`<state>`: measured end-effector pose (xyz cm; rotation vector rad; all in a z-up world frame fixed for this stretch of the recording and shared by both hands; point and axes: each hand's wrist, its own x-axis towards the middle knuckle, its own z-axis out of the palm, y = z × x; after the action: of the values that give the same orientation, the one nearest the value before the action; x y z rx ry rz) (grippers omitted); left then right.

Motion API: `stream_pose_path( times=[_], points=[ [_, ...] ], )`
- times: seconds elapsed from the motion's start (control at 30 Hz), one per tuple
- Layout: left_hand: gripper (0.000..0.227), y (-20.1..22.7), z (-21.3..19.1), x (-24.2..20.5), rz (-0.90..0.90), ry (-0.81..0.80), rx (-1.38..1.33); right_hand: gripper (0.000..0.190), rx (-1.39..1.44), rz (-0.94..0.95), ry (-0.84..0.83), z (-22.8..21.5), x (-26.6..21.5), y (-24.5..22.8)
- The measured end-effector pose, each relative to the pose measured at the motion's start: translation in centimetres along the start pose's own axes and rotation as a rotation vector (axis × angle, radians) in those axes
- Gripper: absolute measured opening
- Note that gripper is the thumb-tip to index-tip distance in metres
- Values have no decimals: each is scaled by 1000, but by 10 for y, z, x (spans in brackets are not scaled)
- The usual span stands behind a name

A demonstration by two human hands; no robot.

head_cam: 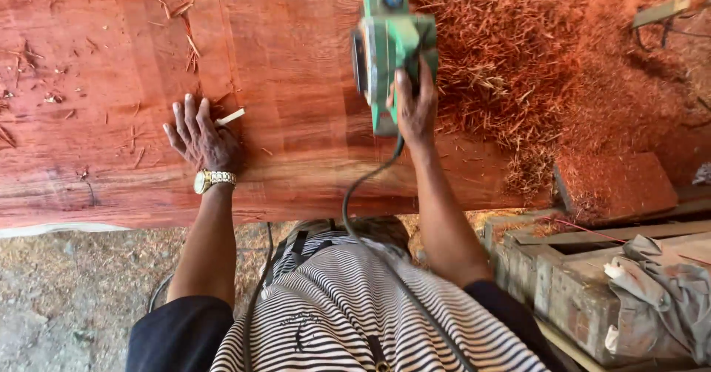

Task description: Planing the surface of a large wooden slab using an electric hand planer.

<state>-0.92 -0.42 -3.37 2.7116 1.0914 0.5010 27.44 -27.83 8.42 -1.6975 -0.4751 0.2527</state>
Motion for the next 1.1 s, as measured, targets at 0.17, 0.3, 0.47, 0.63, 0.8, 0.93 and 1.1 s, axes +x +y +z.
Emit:
stream_pose_path(
  times=[0.17, 0.3, 0.47, 0.63, 0.8, 0.93, 1.1],
  points=[
    [69, 6, -10, 1, -74, -85, -53, 42, -30, 103, 99, -38, -140, 11],
    [68, 6, -17, 0, -99, -173, -85, 40, -169, 148, 182, -61, -243, -12],
    [53, 7, -20, 3, -77, -197, -133, 36, -326, 108, 206, -86, -328, 1],
    [34, 75, 14, 32, 259, -18, -102, 33, -338, 104, 297, -79, -323, 5],
    [32, 213, 50, 60, 838, 15, -444, 41, -374, -5, 241, -69, -271, -19],
    [60, 321, 78, 67, 1086, -104, -474, 48, -469, -174, 280, -59, -253, 0],
    [62, 404, 186, 77, 1562, -469, -367, 55, -318, 142, 227, -54, -233, 3]
  ],
)
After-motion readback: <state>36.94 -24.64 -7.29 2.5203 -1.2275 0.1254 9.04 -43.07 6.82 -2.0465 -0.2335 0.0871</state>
